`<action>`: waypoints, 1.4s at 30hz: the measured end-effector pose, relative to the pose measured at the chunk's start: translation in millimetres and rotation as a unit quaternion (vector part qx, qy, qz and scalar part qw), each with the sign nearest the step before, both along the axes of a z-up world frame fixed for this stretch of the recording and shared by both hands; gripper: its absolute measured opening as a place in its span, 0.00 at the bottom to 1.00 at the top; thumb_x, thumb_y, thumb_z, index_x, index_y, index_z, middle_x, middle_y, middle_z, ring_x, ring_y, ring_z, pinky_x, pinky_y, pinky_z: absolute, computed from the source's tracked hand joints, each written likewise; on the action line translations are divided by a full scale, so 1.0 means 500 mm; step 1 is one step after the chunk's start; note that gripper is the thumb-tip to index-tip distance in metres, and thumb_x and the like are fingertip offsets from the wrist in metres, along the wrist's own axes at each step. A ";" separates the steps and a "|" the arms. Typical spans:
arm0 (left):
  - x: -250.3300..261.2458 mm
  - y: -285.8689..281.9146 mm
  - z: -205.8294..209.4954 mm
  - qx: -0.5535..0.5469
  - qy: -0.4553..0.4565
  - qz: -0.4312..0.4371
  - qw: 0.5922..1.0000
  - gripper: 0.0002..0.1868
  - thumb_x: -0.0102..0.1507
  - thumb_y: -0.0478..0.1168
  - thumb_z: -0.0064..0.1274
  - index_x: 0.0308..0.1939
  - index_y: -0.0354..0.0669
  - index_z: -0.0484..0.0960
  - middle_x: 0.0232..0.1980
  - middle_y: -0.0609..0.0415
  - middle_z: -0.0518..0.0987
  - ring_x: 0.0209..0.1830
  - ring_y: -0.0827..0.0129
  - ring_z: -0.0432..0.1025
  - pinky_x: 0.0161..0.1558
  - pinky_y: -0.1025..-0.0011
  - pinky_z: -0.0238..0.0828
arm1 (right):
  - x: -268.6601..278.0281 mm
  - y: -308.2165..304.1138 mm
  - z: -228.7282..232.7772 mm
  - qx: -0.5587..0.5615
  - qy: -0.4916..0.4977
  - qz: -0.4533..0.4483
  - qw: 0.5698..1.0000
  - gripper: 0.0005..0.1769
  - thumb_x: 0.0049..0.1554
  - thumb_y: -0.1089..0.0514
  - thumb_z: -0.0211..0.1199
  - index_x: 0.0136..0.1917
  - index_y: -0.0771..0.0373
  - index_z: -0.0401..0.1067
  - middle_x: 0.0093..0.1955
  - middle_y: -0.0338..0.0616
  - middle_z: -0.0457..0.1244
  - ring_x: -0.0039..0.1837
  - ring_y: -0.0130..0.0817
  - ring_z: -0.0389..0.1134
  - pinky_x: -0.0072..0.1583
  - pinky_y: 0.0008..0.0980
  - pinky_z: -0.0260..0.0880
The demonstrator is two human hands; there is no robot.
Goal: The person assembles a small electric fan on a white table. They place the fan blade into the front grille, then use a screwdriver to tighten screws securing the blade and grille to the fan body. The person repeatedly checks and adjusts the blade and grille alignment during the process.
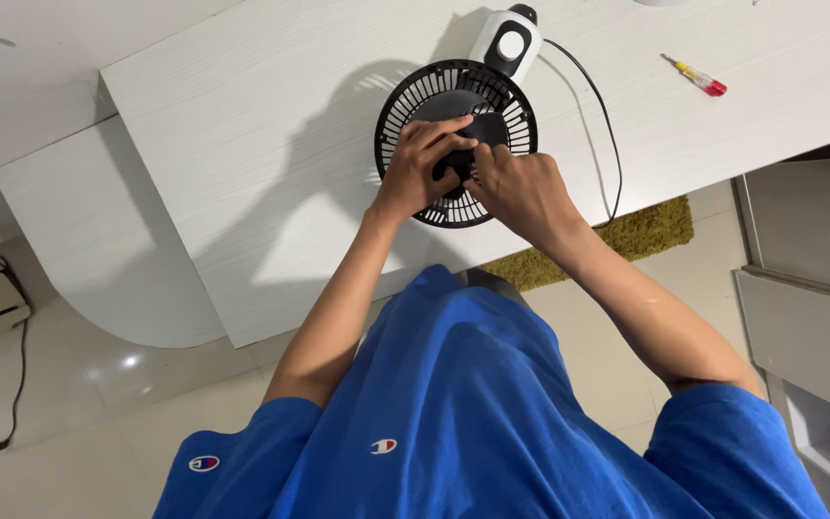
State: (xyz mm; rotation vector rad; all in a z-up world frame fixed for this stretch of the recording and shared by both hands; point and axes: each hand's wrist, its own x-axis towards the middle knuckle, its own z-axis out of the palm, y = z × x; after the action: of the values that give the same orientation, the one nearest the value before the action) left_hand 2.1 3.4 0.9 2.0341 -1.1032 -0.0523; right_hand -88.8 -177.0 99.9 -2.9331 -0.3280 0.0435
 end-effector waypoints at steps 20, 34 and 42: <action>-0.006 0.004 0.020 0.001 -0.010 0.012 1.000 0.22 0.55 0.31 0.63 0.53 0.51 0.82 0.70 0.65 0.74 0.66 0.63 0.70 0.70 0.60 0.63 | -0.009 0.017 -0.032 -0.027 0.001 -0.014 1.000 0.22 0.56 0.45 0.67 0.40 0.65 0.66 0.21 0.38 0.59 0.24 0.34 0.66 0.28 0.32 0.64; -0.009 0.011 -0.001 0.017 -0.007 0.017 1.000 0.21 0.56 0.33 0.65 0.52 0.48 0.80 0.72 0.66 0.72 0.66 0.64 0.70 0.72 0.59 0.62 | -0.013 0.002 -0.066 -0.009 -0.034 -0.002 0.999 0.28 0.55 0.47 0.69 0.61 0.64 0.65 0.38 0.44 0.67 0.31 0.36 0.69 0.30 0.34 0.68; -0.009 0.001 -0.006 0.039 -0.026 0.018 0.999 0.22 0.56 0.36 0.68 0.54 0.54 0.82 0.70 0.64 0.73 0.65 0.61 0.70 0.71 0.57 0.61 | -0.035 0.024 -0.082 -0.003 -0.053 -0.207 0.977 0.32 0.60 0.31 0.68 0.32 0.59 0.67 0.17 0.39 0.58 0.20 0.30 0.60 0.25 0.32 0.57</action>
State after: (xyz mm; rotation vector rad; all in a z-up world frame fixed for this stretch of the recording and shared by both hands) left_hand -2.3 4.1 -2.0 2.1347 -1.1115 -0.0243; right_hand -106.3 -164.7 59.2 -2.9507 0.2723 -0.1721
